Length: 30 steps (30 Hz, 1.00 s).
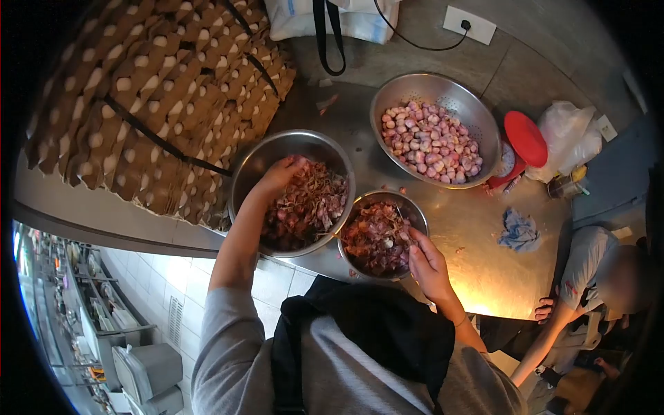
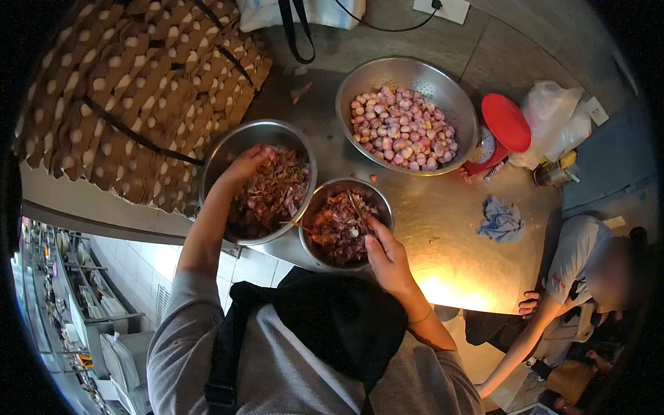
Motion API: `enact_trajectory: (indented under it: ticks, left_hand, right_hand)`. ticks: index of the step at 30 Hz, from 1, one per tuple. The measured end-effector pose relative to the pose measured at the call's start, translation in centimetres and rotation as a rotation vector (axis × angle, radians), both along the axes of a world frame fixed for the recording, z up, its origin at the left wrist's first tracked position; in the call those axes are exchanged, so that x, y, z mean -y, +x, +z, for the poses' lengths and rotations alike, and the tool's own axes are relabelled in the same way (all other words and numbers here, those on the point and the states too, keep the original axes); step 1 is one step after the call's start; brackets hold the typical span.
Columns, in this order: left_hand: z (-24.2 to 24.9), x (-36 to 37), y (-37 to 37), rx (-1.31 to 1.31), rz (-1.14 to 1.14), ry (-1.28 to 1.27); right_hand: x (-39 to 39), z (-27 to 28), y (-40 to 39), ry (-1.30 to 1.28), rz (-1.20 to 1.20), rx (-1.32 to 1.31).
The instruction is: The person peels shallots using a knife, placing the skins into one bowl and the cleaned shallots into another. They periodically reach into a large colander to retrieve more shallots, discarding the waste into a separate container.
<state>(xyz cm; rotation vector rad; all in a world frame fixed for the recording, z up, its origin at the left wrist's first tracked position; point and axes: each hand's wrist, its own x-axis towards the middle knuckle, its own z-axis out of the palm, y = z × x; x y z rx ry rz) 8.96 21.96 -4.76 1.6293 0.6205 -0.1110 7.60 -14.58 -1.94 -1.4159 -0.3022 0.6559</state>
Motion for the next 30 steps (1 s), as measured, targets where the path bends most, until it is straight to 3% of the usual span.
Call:
enact_trajectory:
  ticks: [3,6,9,12,13,16,17,20,23,26,27,30]
  left_hand:
    - [0.6,1.1,-0.7,0.211,0.001,-0.277]
    - [1.2,2.2,-1.8,0.202,0.085,-0.314]
    - [0.5,0.8,-2.2,0.019,0.100,-0.206]
    - [-1.0,-0.3,-1.9,0.246,0.233,0.353]
    - [-0.6,-0.3,-2.1,0.214,0.244,0.265]
    - [-1.1,-1.4,-2.4,0.213,0.273,0.322]
    - [-1.5,-1.8,-2.6,0.251,0.278,0.460]
    - [-5.1,-5.5,-2.9,0.117,0.093,0.637]
    - [-1.6,-2.7,-3.1,-0.351,-0.144,0.784]
    - [-5.0,-4.4,-3.5,-0.189,-0.452,0.978]
    - [-5.3,-4.6,-3.2,-0.264,-0.435,0.862]
    - [-5.8,-4.4,-3.7,-0.080,-0.442,1.077]
  right_hand:
    - [0.1,0.3,0.1,-0.013,0.003,-0.014]
    - [-0.1,0.3,0.1,-0.016,0.005,-0.016]
    - [-0.3,0.3,0.0,-0.030,0.005,-0.010]
    - [-0.3,0.5,0.0,-0.055,0.008,0.011]
    - [-0.2,0.5,-0.1,-0.053,0.014,0.003]
    - [-0.2,0.3,-0.1,-0.050,0.019,0.010]
    - [-0.2,0.2,0.0,-0.049,0.018,0.018]
    - [-0.2,0.0,0.0,-0.021,0.022,-0.019]
    - [-0.4,0.1,-0.1,-0.035,0.008,0.025]
    - [-0.3,0.1,0.1,-0.020,0.030,0.001]
    - [-0.3,0.0,0.0,-0.020,0.016,-0.021]
    - [-0.5,-0.3,0.1,-0.021,-0.005,-0.051]
